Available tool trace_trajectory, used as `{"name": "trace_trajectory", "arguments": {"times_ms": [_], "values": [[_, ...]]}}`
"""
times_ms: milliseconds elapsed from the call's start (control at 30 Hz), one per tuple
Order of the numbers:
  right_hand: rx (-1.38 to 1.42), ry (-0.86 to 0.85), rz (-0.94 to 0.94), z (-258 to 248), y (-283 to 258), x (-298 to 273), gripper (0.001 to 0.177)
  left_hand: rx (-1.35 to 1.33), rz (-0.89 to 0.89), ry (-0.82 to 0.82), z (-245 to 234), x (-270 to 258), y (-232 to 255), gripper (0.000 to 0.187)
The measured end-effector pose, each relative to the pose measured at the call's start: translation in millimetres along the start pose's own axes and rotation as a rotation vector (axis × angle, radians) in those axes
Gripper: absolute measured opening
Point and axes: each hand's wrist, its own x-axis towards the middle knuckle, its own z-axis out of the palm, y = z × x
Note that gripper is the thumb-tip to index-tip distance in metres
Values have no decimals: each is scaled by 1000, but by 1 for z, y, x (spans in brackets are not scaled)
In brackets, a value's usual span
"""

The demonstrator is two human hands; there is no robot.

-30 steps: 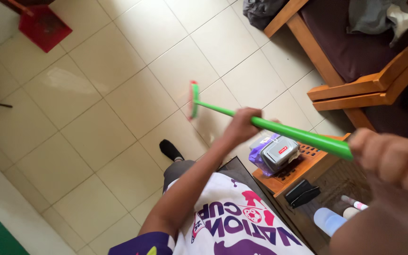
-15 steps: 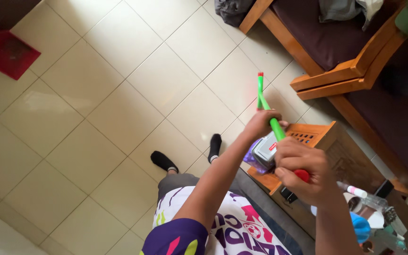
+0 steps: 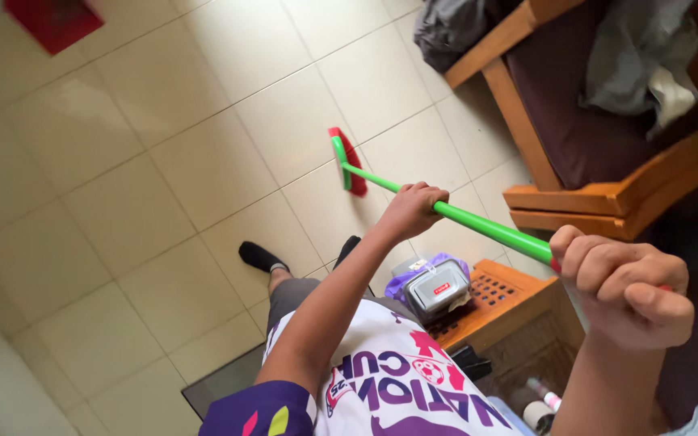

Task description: The person sweeps the tiled floor using a broom, pushing debris toward a red dustpan placed near the doorway.

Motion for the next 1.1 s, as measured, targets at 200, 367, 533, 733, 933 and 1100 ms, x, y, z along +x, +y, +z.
{"name": "trace_trajectory", "arguments": {"times_ms": [200, 367, 533, 733, 933, 1100], "values": [[130, -55, -57, 13, 46, 28, 35, 75, -113, 41, -44, -21, -37, 14], [151, -42, -43, 43, 74, 39, 40, 119, -149, 97, -76, -44, -66, 12], [199, -22, 0, 83, 109, 51, 39, 142, -188, 177, -117, -73, -102, 11], [237, -23, 59, 162, 144, 79, 36, 115, -277, 331, -168, -107, -156, 14], [180, -128, 103, 225, 142, 112, 32, 186, -357, 477, -218, -130, -171, 8], [166, -290, 1, 226, 89, 134, 38, 116, -277, 497, -258, -146, -113, 13]]}}
